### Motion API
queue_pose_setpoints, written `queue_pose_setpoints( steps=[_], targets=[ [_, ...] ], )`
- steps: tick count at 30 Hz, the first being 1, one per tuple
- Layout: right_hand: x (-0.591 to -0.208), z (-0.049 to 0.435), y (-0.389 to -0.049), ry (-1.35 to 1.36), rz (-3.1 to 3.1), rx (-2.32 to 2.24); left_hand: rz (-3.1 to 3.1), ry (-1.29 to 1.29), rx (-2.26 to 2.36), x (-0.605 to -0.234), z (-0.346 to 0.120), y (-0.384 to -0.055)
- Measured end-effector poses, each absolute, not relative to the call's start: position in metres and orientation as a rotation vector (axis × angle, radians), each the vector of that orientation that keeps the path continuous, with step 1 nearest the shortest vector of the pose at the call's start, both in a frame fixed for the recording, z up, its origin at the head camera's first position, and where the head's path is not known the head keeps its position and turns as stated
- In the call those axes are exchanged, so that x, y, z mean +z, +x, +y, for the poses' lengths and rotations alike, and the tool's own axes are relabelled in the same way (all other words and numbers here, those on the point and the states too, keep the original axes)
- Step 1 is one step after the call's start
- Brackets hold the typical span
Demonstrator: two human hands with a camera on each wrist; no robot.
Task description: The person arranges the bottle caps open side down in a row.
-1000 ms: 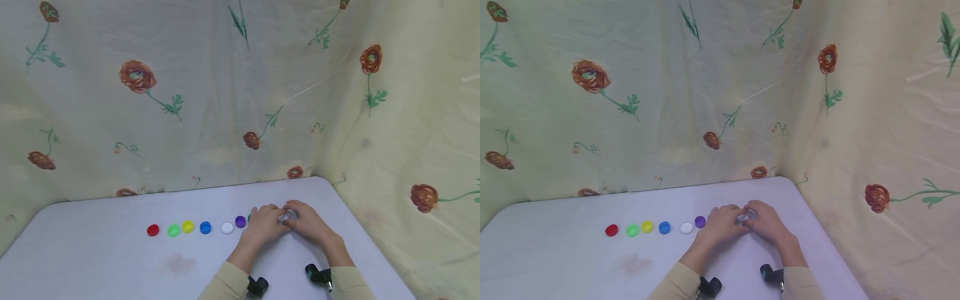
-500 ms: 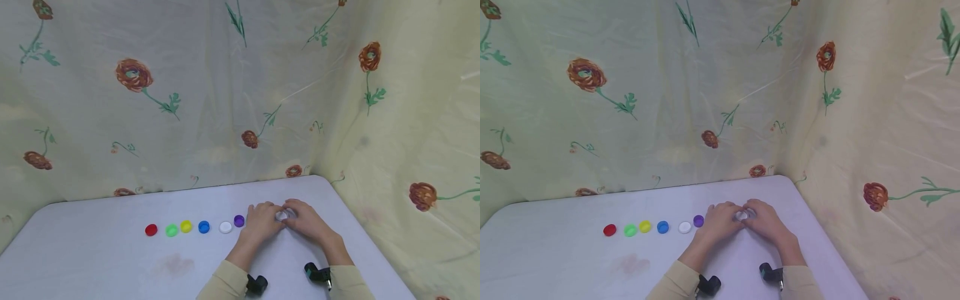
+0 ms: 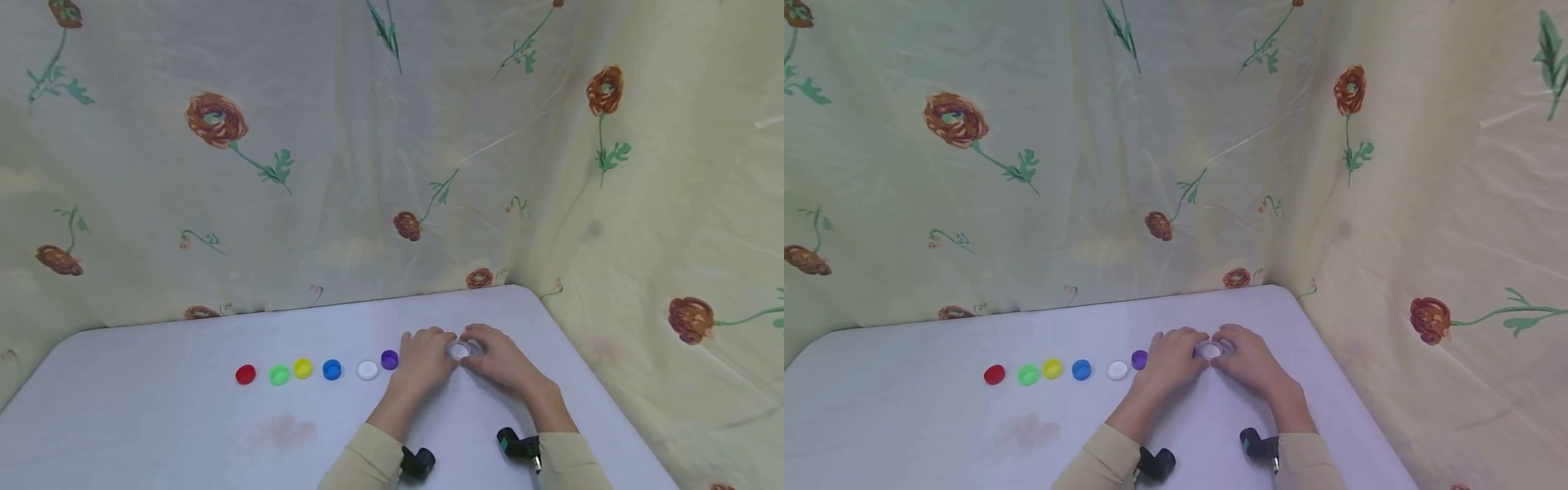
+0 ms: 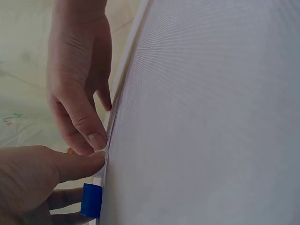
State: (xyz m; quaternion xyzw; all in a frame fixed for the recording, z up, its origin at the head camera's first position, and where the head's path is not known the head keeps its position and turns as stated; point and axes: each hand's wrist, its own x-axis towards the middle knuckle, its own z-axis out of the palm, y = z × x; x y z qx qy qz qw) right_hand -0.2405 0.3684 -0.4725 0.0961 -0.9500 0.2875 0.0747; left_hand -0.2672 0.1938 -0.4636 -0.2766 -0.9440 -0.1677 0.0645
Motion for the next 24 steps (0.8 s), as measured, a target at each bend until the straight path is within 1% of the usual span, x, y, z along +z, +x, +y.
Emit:
queue_pose_setpoints(
  steps=[24],
  targets=[
    [-0.4689, 0.3645, -0.2423, 0.239, -2.848, 1.006, -2.863, -0.809, -0.524, -0.4615, 0.1911, -0.2689]
  ],
)
